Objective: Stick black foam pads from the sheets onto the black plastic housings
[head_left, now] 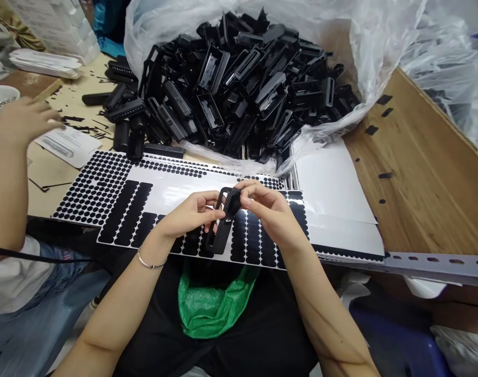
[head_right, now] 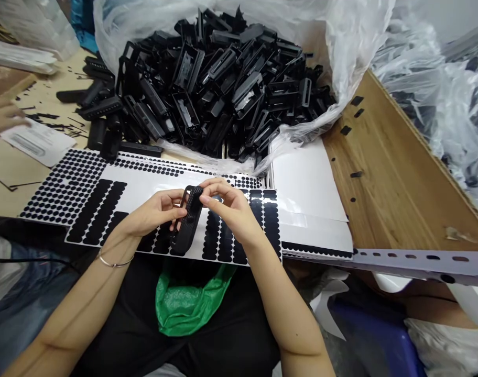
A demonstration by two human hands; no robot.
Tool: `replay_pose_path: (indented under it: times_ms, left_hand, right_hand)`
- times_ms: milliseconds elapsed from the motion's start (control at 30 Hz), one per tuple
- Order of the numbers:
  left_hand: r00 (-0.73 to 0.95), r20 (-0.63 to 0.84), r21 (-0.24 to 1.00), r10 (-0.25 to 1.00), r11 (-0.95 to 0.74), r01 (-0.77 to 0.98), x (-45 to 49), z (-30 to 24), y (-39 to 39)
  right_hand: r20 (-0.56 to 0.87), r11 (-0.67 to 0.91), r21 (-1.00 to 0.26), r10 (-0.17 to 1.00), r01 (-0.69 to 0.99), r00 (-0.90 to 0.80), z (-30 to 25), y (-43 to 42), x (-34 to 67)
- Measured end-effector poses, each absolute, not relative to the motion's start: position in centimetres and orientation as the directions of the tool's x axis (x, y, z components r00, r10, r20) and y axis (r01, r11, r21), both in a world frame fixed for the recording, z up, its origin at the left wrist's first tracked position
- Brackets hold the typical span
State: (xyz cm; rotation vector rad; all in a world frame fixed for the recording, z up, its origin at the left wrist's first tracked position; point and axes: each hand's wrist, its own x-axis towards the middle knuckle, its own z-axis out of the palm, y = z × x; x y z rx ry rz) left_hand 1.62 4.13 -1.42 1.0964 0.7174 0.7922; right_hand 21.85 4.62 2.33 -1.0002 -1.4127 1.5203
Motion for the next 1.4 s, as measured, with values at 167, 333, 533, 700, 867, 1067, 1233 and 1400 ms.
replay_pose_path:
  times_ms: [167, 333, 533, 700, 867, 1067, 1233, 1400]
  left_hand:
    - [0.533, -0.122, 0.950, 0.837, 0.253, -0.181, 1.54, -1.35, 4.12]
    - [0.515, -0.144, 0.953, 0.845, 0.258, -0.156, 1.38, -1.35, 4.10]
    - [0.509, -0.142, 0.954, 0.849, 0.255, -0.158, 1.44, -1.11, 4.08]
    - [0.505, -0.140, 0.956, 0.852, 0.249, -0.154, 1.46, -1.02, 4.11]
    - [0.500, -0.150, 0.957, 0.853, 0.252, -0.144, 1.45, -0.90, 4.07]
    - [0.507, -0.170, 0.956, 0.845, 0.266, -0.124, 1.44, -0.74, 4.01]
    - [0.507, -0.176, 0.946, 0.843, 0.288, -0.150, 1.48, -0.48, 3.95]
    - [0.497, -0.179, 0.949, 0.849, 0.282, -0.140, 1.43, -0.54, 3.92]
  right_hand:
    - [-0.004, -0.009, -1.000, 0.942, -0.015, -0.337, 2.31, 4.54, 21.65]
    - [0.004, 0.002, -1.000, 0.939, -0.006, -0.343, 2.37, 4.51, 21.51]
    - [0.018, 0.016, -1.000, 0.943, -0.009, -0.333, 2.22, 4.39, 21.39]
    - [-0.004, -0.013, -1.000, 0.949, -0.024, -0.315, 2.16, 4.26, 21.29]
    - [-0.022, -0.036, -0.999, 0.947, -0.039, -0.320, 2.24, 4.15, 21.33]
    - [-0.005, -0.006, -1.000, 0.948, -0.002, -0.318, 2.22, 4.12, 21.37]
    - [0.007, 0.005, -1.000, 0.945, -0.004, -0.328, 2.24, 4.19, 21.37]
    - [0.001, 0.007, -1.000, 0.943, 0.018, -0.331, 2.30, 4.05, 21.32]
